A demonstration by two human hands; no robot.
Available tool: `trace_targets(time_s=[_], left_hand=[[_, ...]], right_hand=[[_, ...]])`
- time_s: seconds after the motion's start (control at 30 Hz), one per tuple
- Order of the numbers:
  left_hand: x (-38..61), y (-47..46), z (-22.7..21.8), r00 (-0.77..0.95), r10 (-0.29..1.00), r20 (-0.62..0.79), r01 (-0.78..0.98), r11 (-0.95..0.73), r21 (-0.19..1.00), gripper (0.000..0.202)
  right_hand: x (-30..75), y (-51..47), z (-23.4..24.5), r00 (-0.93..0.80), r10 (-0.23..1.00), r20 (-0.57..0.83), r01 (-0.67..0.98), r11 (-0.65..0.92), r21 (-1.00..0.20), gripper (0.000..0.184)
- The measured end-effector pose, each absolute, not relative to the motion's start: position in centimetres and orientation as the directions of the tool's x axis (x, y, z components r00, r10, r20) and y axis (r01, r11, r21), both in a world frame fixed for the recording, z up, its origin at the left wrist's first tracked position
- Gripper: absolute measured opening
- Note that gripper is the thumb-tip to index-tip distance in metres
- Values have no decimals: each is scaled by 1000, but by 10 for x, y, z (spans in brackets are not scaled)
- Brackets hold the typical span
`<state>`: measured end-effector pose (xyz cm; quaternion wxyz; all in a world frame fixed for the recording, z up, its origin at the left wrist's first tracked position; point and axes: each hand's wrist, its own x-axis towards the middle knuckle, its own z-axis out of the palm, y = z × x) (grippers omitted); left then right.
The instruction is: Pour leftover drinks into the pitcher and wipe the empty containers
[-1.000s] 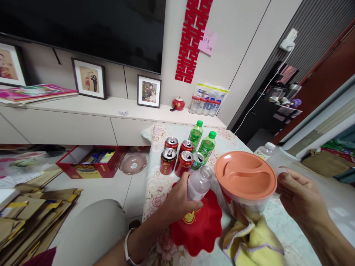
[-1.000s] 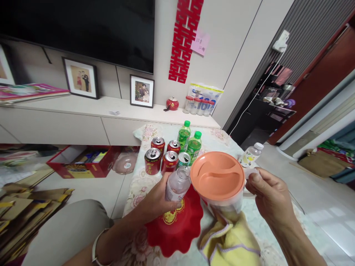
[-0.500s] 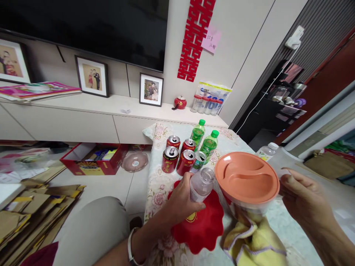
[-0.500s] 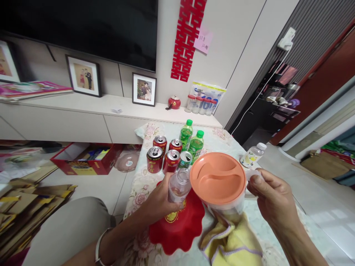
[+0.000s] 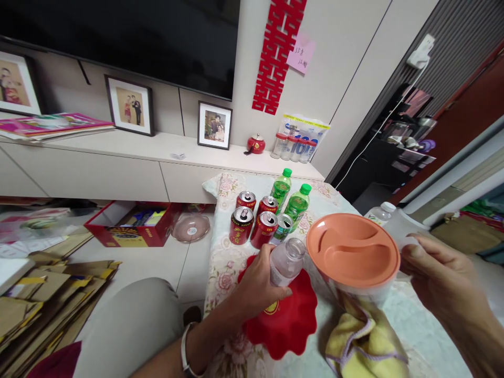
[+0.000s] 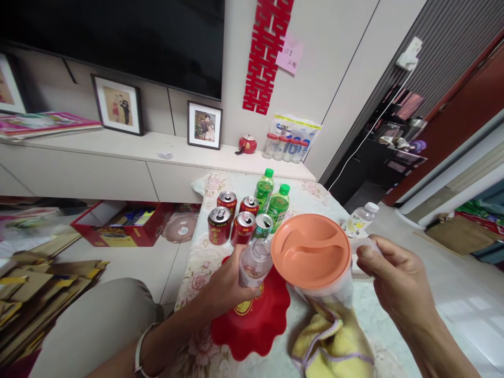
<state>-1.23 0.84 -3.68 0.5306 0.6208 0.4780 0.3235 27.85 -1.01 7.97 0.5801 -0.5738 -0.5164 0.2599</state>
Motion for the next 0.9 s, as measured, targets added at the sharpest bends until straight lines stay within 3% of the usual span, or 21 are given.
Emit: trace_targets(time_s=[0.23, 0.53, 0.9], left_hand=[[-11, 8, -39, 331, 941, -66, 221, -9, 975, 61], [-10, 8, -40, 318, 947, -48, 201, -18, 979, 61], [-11, 9, -45, 315, 948, -32, 200, -33, 979, 59]], right_hand=[[287, -11, 82, 284, 925, 251, 308, 160, -938, 30], [280, -10, 91, 260, 902, 344, 436, 208, -876, 42], [283, -10, 96, 194, 884, 425, 566, 253, -784, 42]])
